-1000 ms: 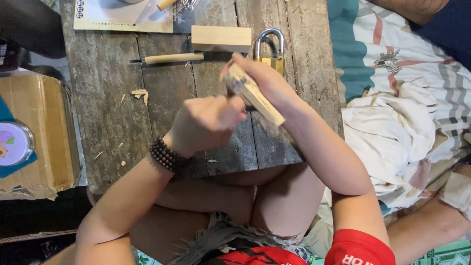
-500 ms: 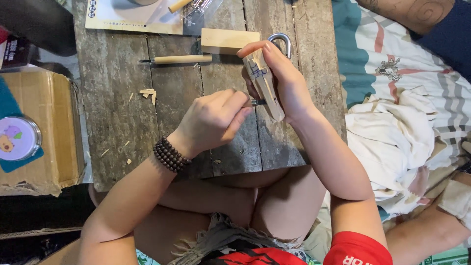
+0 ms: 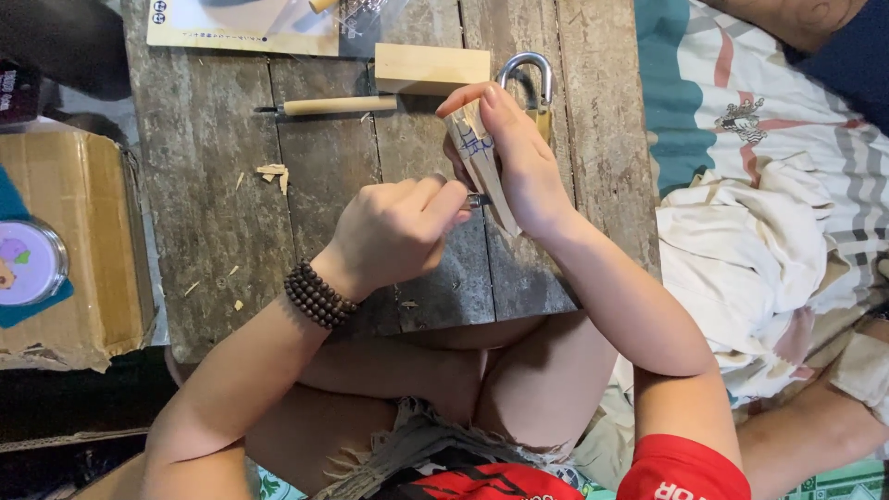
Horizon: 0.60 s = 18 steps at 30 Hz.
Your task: Refining and carving a small wooden block using a hand chisel on a makeshift wooden workspace.
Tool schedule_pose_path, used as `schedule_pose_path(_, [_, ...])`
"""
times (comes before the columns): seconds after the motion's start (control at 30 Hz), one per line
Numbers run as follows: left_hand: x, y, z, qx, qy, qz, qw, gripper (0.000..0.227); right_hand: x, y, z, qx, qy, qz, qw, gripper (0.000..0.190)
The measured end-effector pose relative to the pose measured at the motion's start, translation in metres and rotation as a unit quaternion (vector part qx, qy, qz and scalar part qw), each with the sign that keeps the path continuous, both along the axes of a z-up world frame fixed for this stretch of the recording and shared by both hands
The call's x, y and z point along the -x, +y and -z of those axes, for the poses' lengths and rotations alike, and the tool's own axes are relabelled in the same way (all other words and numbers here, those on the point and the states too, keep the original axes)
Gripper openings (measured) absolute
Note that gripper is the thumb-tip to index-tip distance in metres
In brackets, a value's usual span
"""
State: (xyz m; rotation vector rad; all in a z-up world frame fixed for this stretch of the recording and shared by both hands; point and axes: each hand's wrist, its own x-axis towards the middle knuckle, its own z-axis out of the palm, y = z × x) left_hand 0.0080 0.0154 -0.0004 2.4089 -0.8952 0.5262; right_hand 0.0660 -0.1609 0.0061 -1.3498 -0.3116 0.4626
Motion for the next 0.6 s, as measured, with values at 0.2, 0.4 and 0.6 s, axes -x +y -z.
schedule_pose_path(0.2, [0.001, -0.001, 0.001, -0.030, -0.028, -0.031, 0.999, 0.015, 0.003, 0.002, 0.003, -0.020, 0.011, 0.013, 1.000, 0.037])
schedule_pose_path(0.4, [0.002, -0.001, 0.001, -0.041, -0.032, -0.030, 0.998, 0.017, 0.001, 0.003, 0.006, -0.030, 0.013, 0.009, 0.999, 0.036])
schedule_pose_path(0.6, [-0.005, 0.009, -0.002, -0.039, -0.034, -0.015, 0.999, 0.014, -0.021, -0.018, -0.009, -0.031, 0.074, -0.087, 0.993, 0.039])
